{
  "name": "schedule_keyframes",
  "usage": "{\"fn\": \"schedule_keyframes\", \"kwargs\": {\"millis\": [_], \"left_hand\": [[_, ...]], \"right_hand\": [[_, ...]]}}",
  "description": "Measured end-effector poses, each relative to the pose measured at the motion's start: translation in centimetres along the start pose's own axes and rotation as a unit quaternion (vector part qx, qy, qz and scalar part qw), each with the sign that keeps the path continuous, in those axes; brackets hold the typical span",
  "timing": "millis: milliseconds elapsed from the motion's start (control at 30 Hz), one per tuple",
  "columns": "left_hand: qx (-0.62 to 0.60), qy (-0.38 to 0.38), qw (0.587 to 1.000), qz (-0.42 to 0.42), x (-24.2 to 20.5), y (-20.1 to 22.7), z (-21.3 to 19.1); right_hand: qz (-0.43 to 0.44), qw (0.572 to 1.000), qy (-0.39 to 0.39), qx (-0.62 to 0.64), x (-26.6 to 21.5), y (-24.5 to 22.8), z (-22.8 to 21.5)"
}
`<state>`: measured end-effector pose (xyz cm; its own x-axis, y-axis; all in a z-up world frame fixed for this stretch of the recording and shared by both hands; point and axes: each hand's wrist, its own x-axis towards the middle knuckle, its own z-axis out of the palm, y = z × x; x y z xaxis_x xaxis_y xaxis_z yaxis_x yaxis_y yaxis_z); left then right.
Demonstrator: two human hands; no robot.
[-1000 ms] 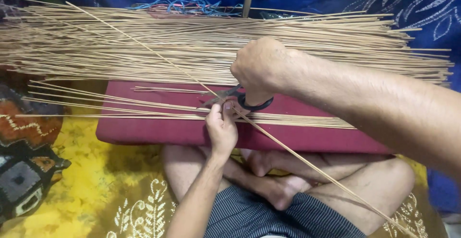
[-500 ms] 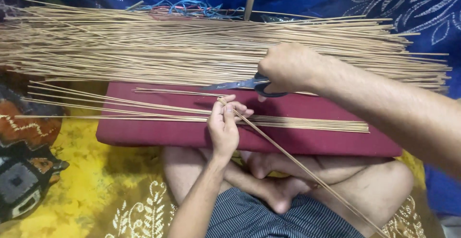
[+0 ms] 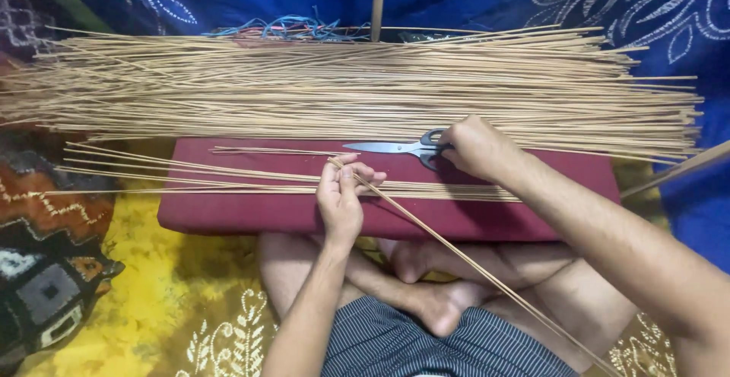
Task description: Sorting, aligning, and cutting thin wooden sticks to a uniform length using scissors on a padded surface.
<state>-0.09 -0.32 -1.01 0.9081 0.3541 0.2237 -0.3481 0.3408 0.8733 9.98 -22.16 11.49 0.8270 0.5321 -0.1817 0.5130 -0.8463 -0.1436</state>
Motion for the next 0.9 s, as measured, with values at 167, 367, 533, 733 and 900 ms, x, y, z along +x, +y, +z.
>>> {"fn": "schedule_keyframes", "kwargs": {"millis": [167, 367, 533, 733, 900], "left_hand": [[-0.035, 0.026, 0.999, -0.022, 0.6, -0.8, -0.9], [-0.091, 0.085, 0.992, -0.012, 1.8, 3.2, 0.4], [-0.093, 0.116, 0.988, 0.036, 4.5, 6.1, -3.0], [-0.149, 0.161, 0.975, -0.031, 5.3, 5.1, -8.9], [0.198, 0.268, 0.932, 0.141, 0.8, 7.1, -1.0]], "right_hand": [[-0.099, 0.98, 0.107, 0.137, -5.3, -4.8, 0.3], [-0.059, 0.941, -0.013, 0.332, -8.9, -6.5, -0.1], [-0.01, 0.956, -0.038, 0.291, -10.7, -3.6, -2.4], [-0.016, 0.983, 0.009, 0.18, -12.4, -0.5, -1.0], [-0.023, 0.995, 0.057, 0.074, -11.9, -0.3, 1.6]]}}
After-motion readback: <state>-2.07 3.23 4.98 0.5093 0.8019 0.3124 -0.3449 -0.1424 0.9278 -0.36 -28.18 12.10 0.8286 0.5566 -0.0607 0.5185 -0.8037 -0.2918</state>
